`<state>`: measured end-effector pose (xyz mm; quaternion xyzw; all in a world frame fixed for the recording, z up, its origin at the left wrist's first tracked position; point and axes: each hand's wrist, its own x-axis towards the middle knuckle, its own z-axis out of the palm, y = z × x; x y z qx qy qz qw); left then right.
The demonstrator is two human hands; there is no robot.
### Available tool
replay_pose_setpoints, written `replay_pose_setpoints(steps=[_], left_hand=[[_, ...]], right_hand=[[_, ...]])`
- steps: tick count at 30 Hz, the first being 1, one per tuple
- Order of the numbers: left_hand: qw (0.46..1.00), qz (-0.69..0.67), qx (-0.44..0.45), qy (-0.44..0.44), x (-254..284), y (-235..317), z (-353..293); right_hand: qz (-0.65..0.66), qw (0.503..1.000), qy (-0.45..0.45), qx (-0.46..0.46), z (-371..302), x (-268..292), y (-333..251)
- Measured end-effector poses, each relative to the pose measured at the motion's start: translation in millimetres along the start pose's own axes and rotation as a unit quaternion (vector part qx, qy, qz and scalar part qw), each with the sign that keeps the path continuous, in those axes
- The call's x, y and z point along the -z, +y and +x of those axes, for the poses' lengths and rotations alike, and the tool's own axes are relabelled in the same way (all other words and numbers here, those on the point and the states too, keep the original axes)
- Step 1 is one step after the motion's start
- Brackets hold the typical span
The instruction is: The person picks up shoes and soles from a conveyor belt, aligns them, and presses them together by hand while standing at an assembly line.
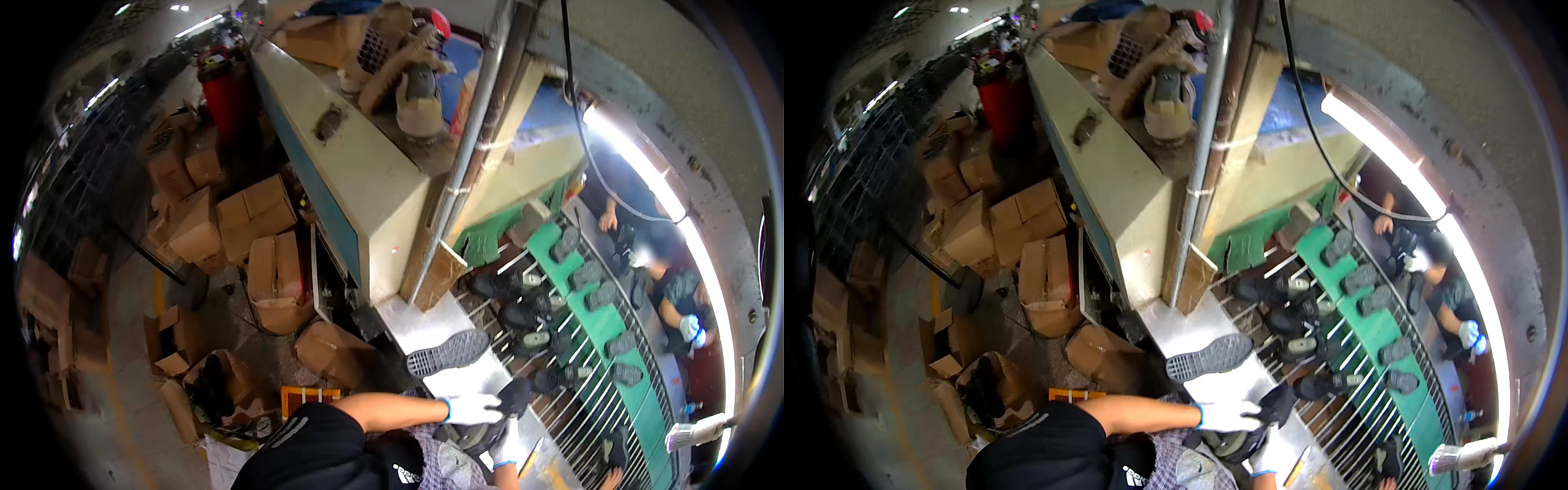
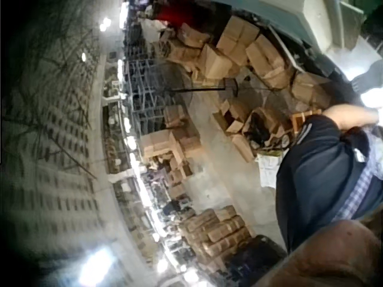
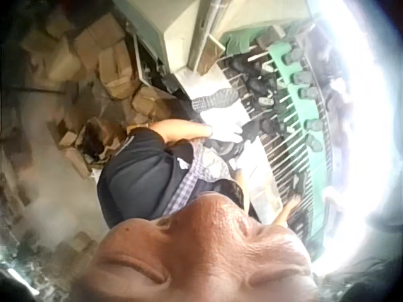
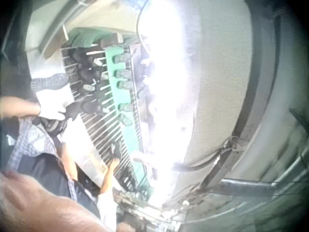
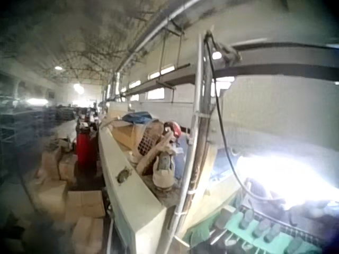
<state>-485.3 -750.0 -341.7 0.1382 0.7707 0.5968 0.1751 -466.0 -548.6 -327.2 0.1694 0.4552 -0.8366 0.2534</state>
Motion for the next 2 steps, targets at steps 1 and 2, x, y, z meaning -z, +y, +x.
replay_pose_setpoints(steps=[1, 2], left_hand=[[0.998, -0.028, -0.039, -0.037, 15.4, 11.6, 9.4], [0.997, -0.042, -0.028, -0.053, -2.6, 8.2, -5.6]], right_hand=[[-0.050, 0.998, -0.035, 0.026, -3.2, 21.7, -3.4], [-0.044, 0.999, -0.014, 0.016, -26.6, 30.6, 9.9]])
